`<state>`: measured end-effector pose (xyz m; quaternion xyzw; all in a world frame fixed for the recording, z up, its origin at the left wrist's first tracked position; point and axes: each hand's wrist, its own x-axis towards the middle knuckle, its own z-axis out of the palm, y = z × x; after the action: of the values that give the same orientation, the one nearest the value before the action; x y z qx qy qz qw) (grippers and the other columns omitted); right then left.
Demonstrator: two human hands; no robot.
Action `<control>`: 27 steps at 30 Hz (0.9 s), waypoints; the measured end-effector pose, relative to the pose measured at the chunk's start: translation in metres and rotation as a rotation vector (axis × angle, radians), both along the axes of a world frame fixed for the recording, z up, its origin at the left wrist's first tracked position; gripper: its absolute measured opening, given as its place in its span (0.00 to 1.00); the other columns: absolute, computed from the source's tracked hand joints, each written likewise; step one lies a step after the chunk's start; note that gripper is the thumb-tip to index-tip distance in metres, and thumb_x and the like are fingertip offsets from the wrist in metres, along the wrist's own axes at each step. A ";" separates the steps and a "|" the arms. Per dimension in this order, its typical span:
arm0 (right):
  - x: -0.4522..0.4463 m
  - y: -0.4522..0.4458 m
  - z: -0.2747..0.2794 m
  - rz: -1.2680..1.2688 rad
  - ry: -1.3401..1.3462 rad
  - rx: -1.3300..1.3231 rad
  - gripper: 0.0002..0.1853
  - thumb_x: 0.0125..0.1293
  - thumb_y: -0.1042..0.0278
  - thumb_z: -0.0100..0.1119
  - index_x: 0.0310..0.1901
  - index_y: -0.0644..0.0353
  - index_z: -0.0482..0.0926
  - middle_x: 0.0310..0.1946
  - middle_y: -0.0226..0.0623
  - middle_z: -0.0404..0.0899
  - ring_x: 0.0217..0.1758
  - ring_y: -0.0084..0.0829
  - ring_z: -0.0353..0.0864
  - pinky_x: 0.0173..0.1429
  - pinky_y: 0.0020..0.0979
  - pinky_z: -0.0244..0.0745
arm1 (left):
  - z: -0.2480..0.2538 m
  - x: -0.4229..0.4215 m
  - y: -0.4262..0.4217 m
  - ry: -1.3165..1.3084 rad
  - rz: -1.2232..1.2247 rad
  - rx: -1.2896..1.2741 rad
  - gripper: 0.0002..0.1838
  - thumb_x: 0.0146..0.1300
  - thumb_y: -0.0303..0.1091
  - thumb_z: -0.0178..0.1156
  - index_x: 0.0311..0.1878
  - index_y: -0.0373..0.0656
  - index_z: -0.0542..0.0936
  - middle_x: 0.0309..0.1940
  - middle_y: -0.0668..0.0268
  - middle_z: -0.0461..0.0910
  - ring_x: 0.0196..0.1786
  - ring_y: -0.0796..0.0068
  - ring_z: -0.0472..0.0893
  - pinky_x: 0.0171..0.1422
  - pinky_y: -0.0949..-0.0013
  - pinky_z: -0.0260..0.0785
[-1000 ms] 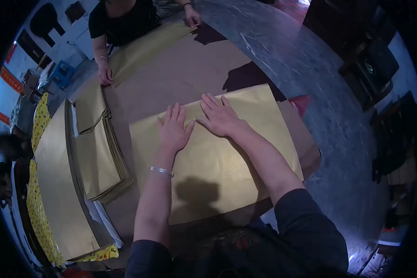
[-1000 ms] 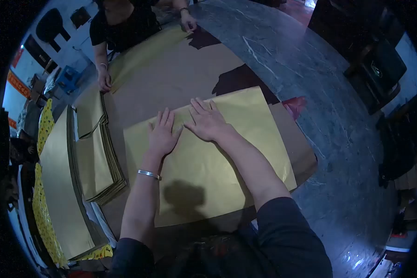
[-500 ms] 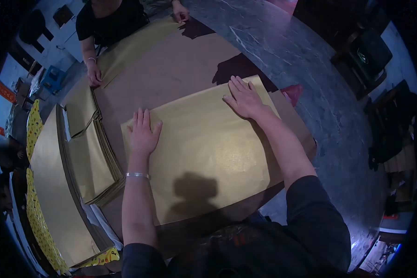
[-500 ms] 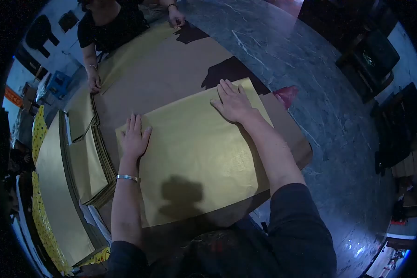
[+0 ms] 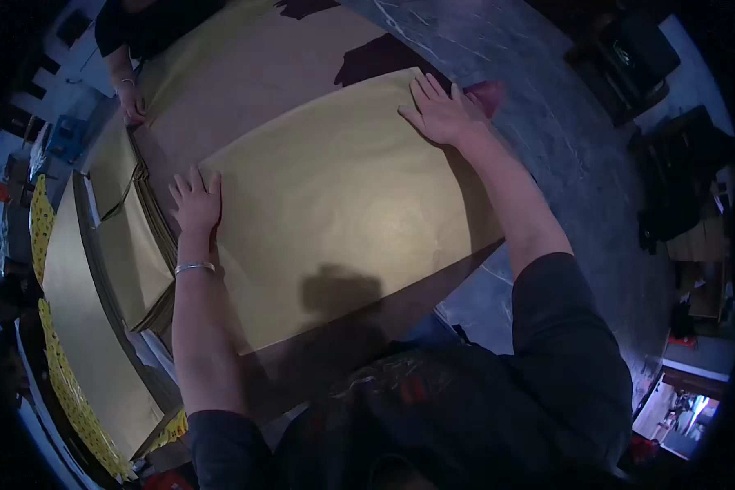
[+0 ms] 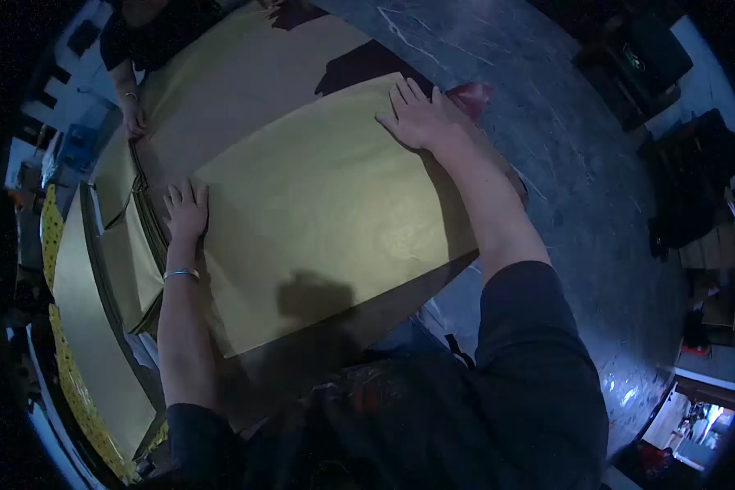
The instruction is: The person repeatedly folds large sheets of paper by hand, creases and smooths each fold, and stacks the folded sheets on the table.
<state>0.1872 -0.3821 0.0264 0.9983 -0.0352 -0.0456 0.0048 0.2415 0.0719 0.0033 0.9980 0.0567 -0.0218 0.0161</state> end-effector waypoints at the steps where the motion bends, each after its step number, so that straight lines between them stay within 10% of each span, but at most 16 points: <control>1: -0.009 0.001 -0.001 -0.009 0.008 -0.001 0.41 0.75 0.36 0.30 0.77 0.62 0.47 0.80 0.42 0.38 0.83 0.38 0.35 0.81 0.56 0.33 | 0.003 -0.004 -0.005 -0.035 0.011 0.082 0.38 0.71 0.63 0.42 0.78 0.53 0.54 0.79 0.52 0.44 0.81 0.49 0.43 0.76 0.31 0.41; 9: -0.060 -0.001 -0.013 0.103 -0.066 -0.041 0.39 0.75 0.37 0.31 0.75 0.62 0.52 0.79 0.43 0.45 0.83 0.40 0.39 0.81 0.57 0.34 | 0.041 -0.190 -0.109 0.111 -0.663 -0.144 0.33 0.70 0.55 0.50 0.74 0.51 0.63 0.78 0.54 0.50 0.80 0.52 0.47 0.75 0.29 0.41; 27: -0.183 0.164 -0.017 0.538 -0.072 0.255 0.37 0.73 0.42 0.39 0.73 0.64 0.57 0.78 0.46 0.49 0.82 0.42 0.42 0.80 0.56 0.39 | 0.010 -0.243 -0.065 -0.112 -0.418 -0.130 0.33 0.71 0.56 0.50 0.73 0.49 0.65 0.77 0.56 0.54 0.79 0.52 0.52 0.76 0.34 0.44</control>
<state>0.0045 -0.2184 0.0092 0.9654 0.2365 -0.0111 -0.1098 -0.0014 0.0071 0.0137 0.9846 -0.1541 0.0271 0.0784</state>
